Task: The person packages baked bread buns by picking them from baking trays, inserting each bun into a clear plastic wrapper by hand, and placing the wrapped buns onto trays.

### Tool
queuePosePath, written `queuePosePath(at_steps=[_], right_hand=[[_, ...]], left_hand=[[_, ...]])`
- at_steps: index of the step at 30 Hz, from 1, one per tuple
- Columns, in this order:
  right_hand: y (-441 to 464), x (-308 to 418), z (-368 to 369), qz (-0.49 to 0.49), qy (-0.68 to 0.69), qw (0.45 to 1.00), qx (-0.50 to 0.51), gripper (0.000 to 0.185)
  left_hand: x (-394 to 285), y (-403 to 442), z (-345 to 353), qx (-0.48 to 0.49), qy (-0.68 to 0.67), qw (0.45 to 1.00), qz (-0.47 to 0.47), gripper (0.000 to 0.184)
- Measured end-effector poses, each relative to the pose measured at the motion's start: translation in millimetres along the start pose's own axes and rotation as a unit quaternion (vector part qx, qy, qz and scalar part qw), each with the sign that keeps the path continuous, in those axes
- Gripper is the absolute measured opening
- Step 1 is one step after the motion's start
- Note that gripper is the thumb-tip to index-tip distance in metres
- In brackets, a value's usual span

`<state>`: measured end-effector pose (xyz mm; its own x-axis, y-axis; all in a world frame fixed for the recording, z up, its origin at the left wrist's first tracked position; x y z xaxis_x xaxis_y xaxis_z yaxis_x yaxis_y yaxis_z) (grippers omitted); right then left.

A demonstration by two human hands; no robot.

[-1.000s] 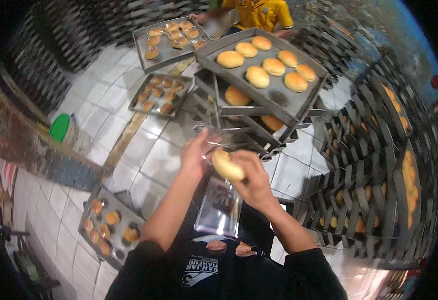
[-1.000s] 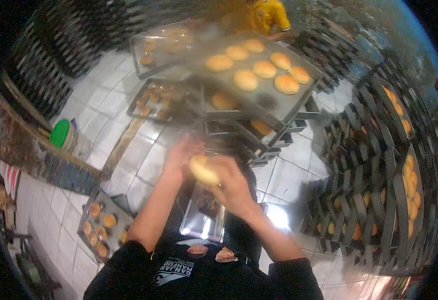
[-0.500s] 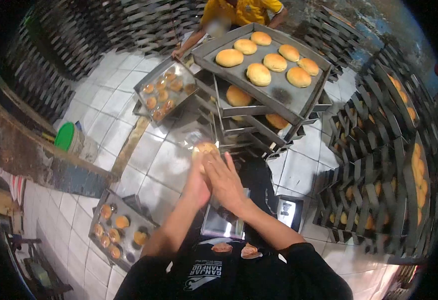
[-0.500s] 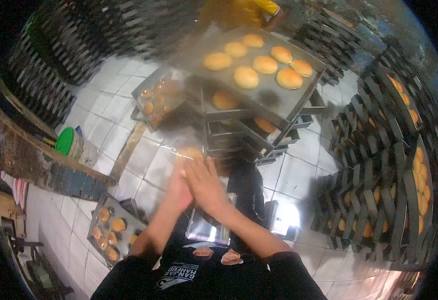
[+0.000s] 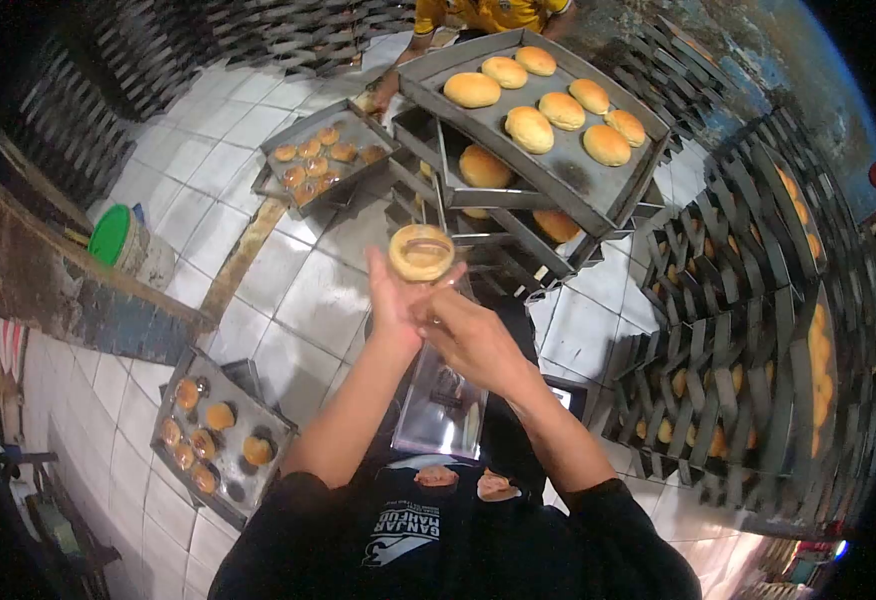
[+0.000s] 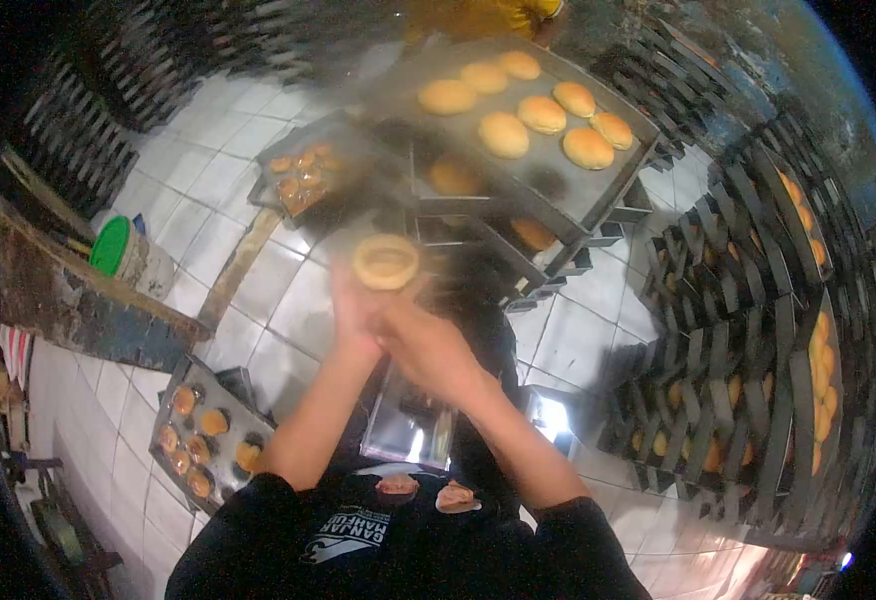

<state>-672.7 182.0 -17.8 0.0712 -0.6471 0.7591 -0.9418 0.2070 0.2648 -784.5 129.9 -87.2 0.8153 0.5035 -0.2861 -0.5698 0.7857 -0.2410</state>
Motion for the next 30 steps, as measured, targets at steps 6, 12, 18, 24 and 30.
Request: queuePosePath(at_steps=[6,12,18,24,30], right_hand=[[-38,46,3,-0.022,0.449,0.842,0.299,0.009],[-15,-11,26,0.066,0.233,0.97,0.03,0.017],[-43,1,2,0.084,0.318,0.942,0.068,0.017],[-25,4,0,-0.131,-0.082,0.982,-0.112,0.024],[-3,-75,13,0.101,0.032,0.982,-0.157,0.028]], left_hand=[[-40,18,-32,0.003,0.065,0.995,0.076,0.071],[-8,9,-46,-0.075,0.116,0.989,0.051,0.068],[-47,-12,-53,-0.132,-0.005,0.99,0.049,0.054],[-28,-63,-37,-0.04,0.249,0.968,-0.006,0.048],[-26,-35,-43,-0.051,0.425,0.899,0.088,0.037]])
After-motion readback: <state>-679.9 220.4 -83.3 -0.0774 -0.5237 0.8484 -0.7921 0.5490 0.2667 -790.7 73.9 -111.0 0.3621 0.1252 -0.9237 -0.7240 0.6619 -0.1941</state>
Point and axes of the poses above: each hand's wrist, its own y-axis towards the middle knuckle, its own z-axis out of the palm, x = y × z, the point moved 3 cm from there along y, towards the middle knuckle
